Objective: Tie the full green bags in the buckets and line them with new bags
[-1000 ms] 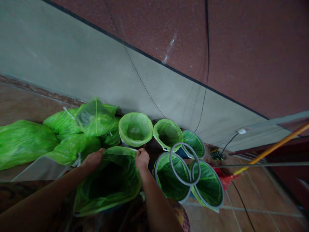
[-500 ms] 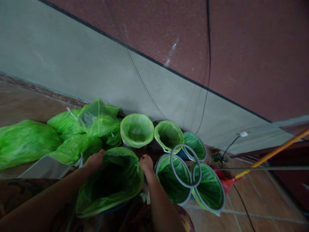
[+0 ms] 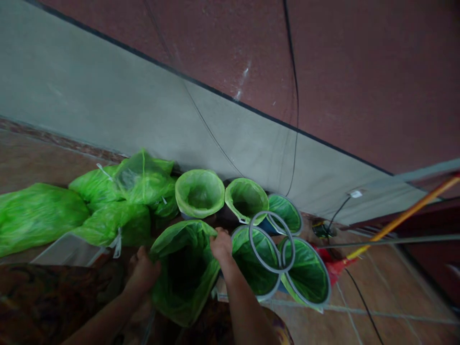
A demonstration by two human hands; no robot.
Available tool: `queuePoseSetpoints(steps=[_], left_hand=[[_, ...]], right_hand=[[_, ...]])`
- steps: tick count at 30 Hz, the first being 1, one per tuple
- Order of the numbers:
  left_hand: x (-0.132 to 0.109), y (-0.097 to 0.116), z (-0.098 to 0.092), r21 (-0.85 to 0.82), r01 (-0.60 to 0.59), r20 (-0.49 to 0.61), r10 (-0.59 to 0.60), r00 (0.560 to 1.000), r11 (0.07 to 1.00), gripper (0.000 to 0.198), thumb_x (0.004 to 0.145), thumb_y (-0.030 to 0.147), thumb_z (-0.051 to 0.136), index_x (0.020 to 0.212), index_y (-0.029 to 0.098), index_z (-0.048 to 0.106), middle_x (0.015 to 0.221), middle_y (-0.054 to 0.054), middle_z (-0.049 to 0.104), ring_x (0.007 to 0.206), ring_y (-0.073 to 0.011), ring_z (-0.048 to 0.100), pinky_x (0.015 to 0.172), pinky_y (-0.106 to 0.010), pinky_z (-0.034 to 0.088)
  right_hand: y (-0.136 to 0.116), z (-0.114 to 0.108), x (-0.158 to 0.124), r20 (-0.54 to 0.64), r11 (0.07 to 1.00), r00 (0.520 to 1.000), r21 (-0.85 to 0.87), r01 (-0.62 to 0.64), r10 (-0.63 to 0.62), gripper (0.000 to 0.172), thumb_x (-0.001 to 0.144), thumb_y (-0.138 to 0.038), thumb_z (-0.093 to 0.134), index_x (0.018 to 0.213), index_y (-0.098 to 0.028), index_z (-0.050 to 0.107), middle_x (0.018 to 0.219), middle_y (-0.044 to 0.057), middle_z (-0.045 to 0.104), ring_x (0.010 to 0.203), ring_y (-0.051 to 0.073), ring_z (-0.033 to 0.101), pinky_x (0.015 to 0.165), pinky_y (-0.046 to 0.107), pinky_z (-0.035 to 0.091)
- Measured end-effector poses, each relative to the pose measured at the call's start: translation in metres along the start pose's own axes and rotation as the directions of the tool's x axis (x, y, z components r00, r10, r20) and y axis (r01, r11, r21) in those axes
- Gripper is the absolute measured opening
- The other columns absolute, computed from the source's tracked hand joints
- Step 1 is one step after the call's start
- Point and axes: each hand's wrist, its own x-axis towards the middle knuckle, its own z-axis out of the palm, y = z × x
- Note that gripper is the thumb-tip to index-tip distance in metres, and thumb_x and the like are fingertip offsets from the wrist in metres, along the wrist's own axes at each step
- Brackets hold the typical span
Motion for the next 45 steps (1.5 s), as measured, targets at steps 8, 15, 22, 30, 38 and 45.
queuePoseSetpoints(steps=[8,15,22,30,38,45], left_hand=[[0.058,0.058,-0.052,-0.034,-0.286,-0.034,0.284,0.958,0.958,0.048,0.099,0.029,0.028,0.127,0.013,0.064,0.132,-0.013,0.068,0.123,-0.0252,0.062,0.108,-0.034,0.043],[0.085,0.056,-0.027,-0.01,-0.316,0.073,0.316,0.946,0.949,0.043,0.098,0.034,0.035,0.116,0.018,0.071,0.116,-0.011,0.076,0.105,-0.0267,0.071,0.09,-0.034,0.051],[0.087,0.024,-0.022,0.035,-0.355,0.136,0.347,0.928,0.934,0.031,0.095,0.025,0.039,0.113,0.018,0.064,0.111,-0.011,0.077,0.101,-0.0241,0.072,0.088,-0.032,0.051],[0.076,0.011,-0.025,0.105,-0.278,0.127,0.264,0.956,0.955,0.031,0.093,0.019,0.039,0.115,0.015,0.06,0.114,-0.015,0.075,0.108,-0.0286,0.071,0.09,-0.035,0.051],[0.032,-0.006,-0.017,0.09,-0.183,0.15,0.168,0.974,0.979,0.031,0.093,0.018,0.037,0.114,0.015,0.06,0.108,-0.013,0.076,0.1,-0.0254,0.074,0.084,-0.032,0.053],[0.031,0.004,-0.024,0.093,-0.251,-0.096,0.26,0.961,0.964,0.058,0.087,0.028,0.05,0.142,0.008,0.048,0.146,-0.02,0.056,0.13,-0.0338,0.057,0.106,-0.046,0.046]], right_hand=[[0.0,-0.004,0.002,-0.113,0.998,0.993,0.063,-0.009,0.016,0.038,0.093,-0.019,0.05,0.129,-0.015,0.063,0.125,0.016,0.066,0.12,0.03,0.059,0.101,0.037,0.042],[0.01,-0.004,0.014,0.006,0.977,0.987,0.141,-0.162,0.162,0.035,0.097,-0.019,0.045,0.123,-0.017,0.068,0.115,0.01,0.074,0.111,0.023,0.067,0.092,0.029,0.047],[0.013,-0.002,0.02,0.043,0.985,0.984,-0.039,-0.169,0.171,0.034,0.092,-0.009,0.049,0.115,-0.019,0.072,0.111,0.011,0.075,0.106,0.023,0.07,0.086,0.029,0.049],[0.006,-0.002,0.018,0.111,0.977,0.989,-0.203,-0.07,0.094,0.037,0.087,-0.001,0.047,0.112,-0.014,0.072,0.111,0.015,0.074,0.108,0.024,0.069,0.087,0.03,0.049],[-0.013,0.006,0.019,-0.028,0.98,0.982,0.066,0.189,-0.187,0.036,0.092,-0.014,0.052,0.125,-0.015,0.066,0.123,0.01,0.069,0.116,0.022,0.061,0.1,0.03,0.044],[-0.037,0.023,0.021,-0.043,0.913,0.913,0.035,0.406,-0.405,0.028,0.088,-0.014,0.057,0.112,-0.021,0.071,0.112,0.008,0.071,0.11,0.022,0.058,0.097,0.032,0.043]])
